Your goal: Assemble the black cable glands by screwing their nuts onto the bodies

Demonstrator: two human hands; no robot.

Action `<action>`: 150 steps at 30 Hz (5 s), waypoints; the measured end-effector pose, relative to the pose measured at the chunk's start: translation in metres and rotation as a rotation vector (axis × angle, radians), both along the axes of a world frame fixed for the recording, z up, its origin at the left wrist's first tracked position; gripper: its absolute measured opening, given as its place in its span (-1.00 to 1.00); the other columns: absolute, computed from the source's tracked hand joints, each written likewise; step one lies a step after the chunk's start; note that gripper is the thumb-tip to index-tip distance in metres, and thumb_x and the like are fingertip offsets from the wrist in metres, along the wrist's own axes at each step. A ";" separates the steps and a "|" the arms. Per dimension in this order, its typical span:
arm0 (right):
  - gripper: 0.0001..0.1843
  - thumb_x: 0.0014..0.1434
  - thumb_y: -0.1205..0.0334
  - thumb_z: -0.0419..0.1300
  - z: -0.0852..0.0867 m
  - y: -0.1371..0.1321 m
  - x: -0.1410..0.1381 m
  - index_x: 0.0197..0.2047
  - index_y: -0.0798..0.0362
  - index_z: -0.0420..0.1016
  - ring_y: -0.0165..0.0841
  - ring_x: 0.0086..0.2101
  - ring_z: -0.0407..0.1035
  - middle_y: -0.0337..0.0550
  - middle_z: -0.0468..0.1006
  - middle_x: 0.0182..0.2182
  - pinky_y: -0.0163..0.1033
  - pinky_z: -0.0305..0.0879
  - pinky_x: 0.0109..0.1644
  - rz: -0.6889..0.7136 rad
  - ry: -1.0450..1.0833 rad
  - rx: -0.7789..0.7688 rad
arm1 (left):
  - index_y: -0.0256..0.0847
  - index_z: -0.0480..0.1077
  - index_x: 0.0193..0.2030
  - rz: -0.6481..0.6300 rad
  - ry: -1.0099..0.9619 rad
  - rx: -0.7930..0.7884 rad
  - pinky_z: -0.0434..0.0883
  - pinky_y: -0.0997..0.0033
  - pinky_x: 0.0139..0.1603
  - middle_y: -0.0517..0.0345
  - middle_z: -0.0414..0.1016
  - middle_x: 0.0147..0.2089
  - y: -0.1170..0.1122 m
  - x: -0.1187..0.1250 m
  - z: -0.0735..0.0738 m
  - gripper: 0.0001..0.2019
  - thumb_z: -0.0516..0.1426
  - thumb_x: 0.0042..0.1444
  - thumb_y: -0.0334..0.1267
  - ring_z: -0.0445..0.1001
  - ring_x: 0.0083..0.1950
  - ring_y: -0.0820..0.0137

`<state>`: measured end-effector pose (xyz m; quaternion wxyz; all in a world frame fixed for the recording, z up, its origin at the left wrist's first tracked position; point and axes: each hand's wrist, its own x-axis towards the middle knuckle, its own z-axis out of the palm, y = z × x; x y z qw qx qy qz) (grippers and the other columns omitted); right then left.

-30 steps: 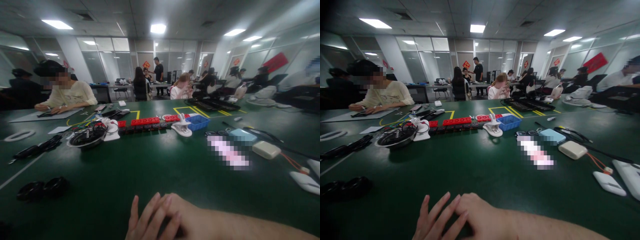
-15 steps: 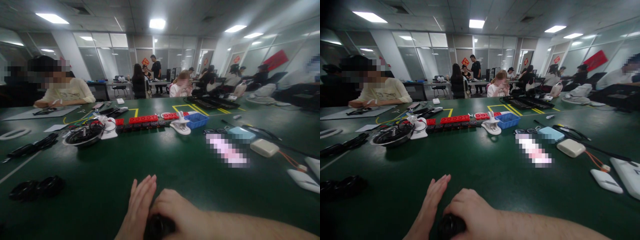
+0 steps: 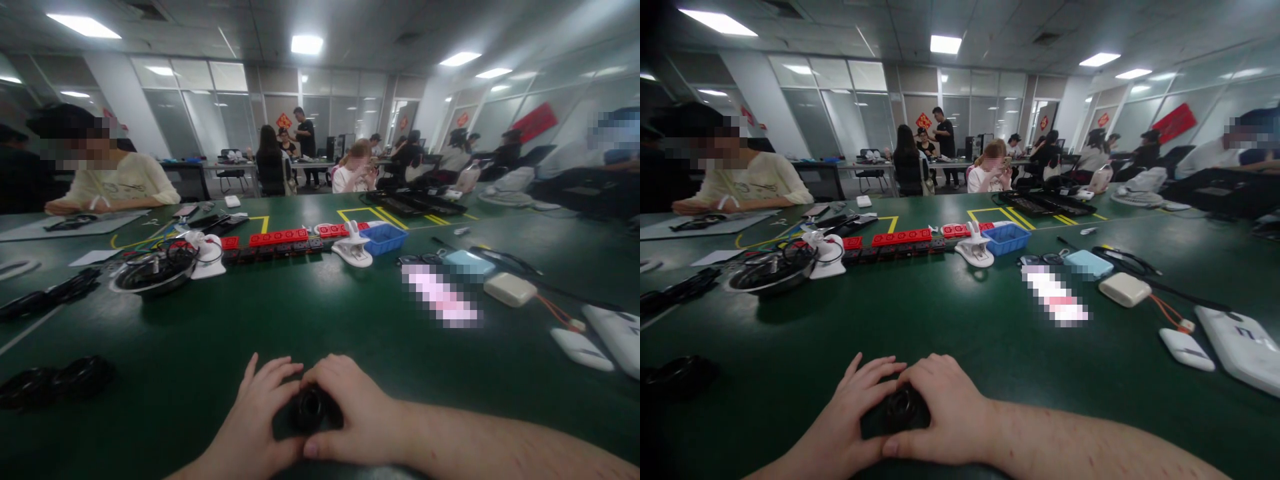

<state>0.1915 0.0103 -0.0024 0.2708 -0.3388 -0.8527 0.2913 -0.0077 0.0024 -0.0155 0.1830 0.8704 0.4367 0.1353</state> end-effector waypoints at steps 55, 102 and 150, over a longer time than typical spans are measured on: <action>-0.22 0.12 -0.31 -0.42 0.006 -0.002 -0.005 -0.31 0.11 0.38 -0.25 -0.25 0.15 -0.03 0.32 -0.28 0.07 -0.06 0.08 -0.007 -0.205 0.579 | -0.19 0.36 -0.25 0.047 -0.058 0.008 -0.05 -0.08 0.20 0.12 0.37 -0.17 -0.006 0.014 0.012 -0.77 0.22 -0.10 -0.25 0.32 -0.07 0.26; -0.68 0.13 0.17 -0.05 0.011 -0.010 -0.004 -0.17 0.16 0.38 -0.26 -0.31 0.17 -0.02 0.34 -0.31 -0.13 0.17 -0.22 0.044 -0.158 0.432 | -0.10 0.40 -0.21 -0.007 -0.072 -0.012 -0.07 -0.13 0.20 0.11 0.33 -0.06 -0.004 0.010 0.009 -0.76 0.21 -0.08 -0.22 0.29 -0.01 0.22; -0.54 0.21 -0.01 -0.16 0.007 -0.001 0.005 -0.47 0.11 0.35 -0.26 -0.22 0.17 -0.04 0.37 -0.22 -0.05 0.13 -0.10 -0.002 -0.008 0.367 | -0.03 0.40 -0.17 -0.024 -0.048 0.003 -0.03 -0.19 0.16 0.13 0.28 -0.03 -0.001 0.008 0.005 -0.65 0.29 -0.15 -0.12 0.23 0.05 0.17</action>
